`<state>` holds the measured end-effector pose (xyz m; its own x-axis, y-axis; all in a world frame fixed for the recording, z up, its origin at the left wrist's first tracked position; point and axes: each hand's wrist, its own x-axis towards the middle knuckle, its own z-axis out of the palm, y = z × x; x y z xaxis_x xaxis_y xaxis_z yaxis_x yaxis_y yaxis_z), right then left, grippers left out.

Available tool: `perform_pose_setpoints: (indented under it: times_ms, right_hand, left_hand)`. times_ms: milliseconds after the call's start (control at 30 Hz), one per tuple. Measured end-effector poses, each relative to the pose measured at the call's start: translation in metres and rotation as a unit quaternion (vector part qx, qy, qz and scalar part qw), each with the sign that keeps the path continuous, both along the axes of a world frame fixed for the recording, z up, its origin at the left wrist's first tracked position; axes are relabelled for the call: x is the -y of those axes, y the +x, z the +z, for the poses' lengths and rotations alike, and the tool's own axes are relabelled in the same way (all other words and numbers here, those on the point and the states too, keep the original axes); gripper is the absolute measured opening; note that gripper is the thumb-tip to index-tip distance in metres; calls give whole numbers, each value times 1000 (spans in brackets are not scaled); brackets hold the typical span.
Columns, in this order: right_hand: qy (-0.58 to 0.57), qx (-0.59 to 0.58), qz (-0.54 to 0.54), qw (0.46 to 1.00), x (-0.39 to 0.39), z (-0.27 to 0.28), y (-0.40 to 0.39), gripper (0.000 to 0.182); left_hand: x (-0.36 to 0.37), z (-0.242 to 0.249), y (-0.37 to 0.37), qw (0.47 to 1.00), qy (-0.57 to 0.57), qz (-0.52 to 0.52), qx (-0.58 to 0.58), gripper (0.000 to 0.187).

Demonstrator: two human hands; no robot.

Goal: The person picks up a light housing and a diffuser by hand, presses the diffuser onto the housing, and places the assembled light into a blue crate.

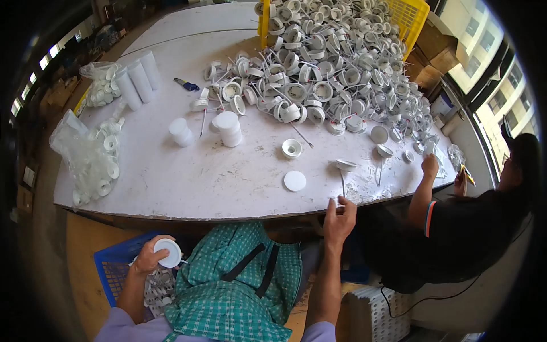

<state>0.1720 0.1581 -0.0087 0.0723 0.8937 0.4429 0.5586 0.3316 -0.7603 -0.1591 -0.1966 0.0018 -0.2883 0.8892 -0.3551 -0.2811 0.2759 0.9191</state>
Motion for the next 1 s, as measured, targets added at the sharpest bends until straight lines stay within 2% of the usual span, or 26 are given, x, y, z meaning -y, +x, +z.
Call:
perform_pose_setpoints:
  times_ms: [33, 67, 133, 167, 233, 267, 400, 533, 600, 667, 733, 767, 800, 833, 867, 900, 933, 967, 1000]
  right_hand:
    - [-2, 61, -41, 997, -21, 3, 7, 26]
    - [78, 152, -52, 984, -51, -17, 21, 30]
    - [-27, 203, -43, 978, -80, -25, 25, 36]
    - [-65, 260, -42, 962, -92, -28, 23, 39]
    - [-72, 334, -17, 940, -107, -26, 13, 41]
    - [-61, 356, 13, 932, -125, -39, 21, 37]
    - [-84, 385, 15, 919, -133, -40, 14, 35]
    - [-42, 412, -19, 910, -132, -50, 22, 37]
    - [-27, 433, -16, 901, -129, -52, 30, 37]
    - [-47, 420, -68, 904, -121, -52, 33, 36]
    - [-51, 457, -62, 886, -115, -47, 35, 37]
    - [-39, 441, -27, 896, -112, -46, 35, 37]
    - [-27, 424, 6, 905, -109, -44, 34, 36]
    - [-24, 429, 4, 903, -109, -42, 34, 36]
    - [-39, 488, 1, 872, -110, -39, 33, 38]
    - [-54, 545, -2, 837, -110, -37, 32, 39]
    - [-51, 548, -4, 835, -109, -34, 29, 39]
    - [-60, 504, 4, 861, -106, -33, 24, 38]
    - [-68, 459, 10, 886, -104, -32, 23, 37]
  left_hand:
    - [18, -7, -8, 999, -15, 38, 11, 39]
    - [41, -9, -14, 995, -34, 91, 16, 39]
    - [89, -52, -33, 979, -92, 178, 22, 37]
    - [114, -80, -43, 966, -102, 223, 77, 33]
    - [149, -99, -55, 937, -209, 272, 67, 41]
    - [177, -136, -65, 924, -268, 271, -23, 44]
    - [220, -183, -73, 863, -297, 404, 69, 48]
    - [243, -247, -62, 830, -372, 411, 62, 49]
    - [246, -269, -53, 790, -452, 404, 94, 47]
    - [262, -312, -39, 773, -474, 412, 88, 46]
    - [274, -344, -27, 767, -538, 344, 59, 46]
    - [304, -407, -18, 788, -568, 233, -47, 42]
    - [295, -395, -16, 790, -567, 230, -42, 42]
    - [277, -365, -15, 769, -576, 277, 8, 39]
    - [263, -345, -15, 745, -581, 322, 57, 37]
    - [273, -369, -11, 752, -564, 336, 63, 32]
    - [295, -433, 8, 754, -562, 334, 67, 32]
    - [317, -487, 15, 774, -522, 359, 22, 31]
    - [313, -445, 2, 791, -478, 382, -22, 30]
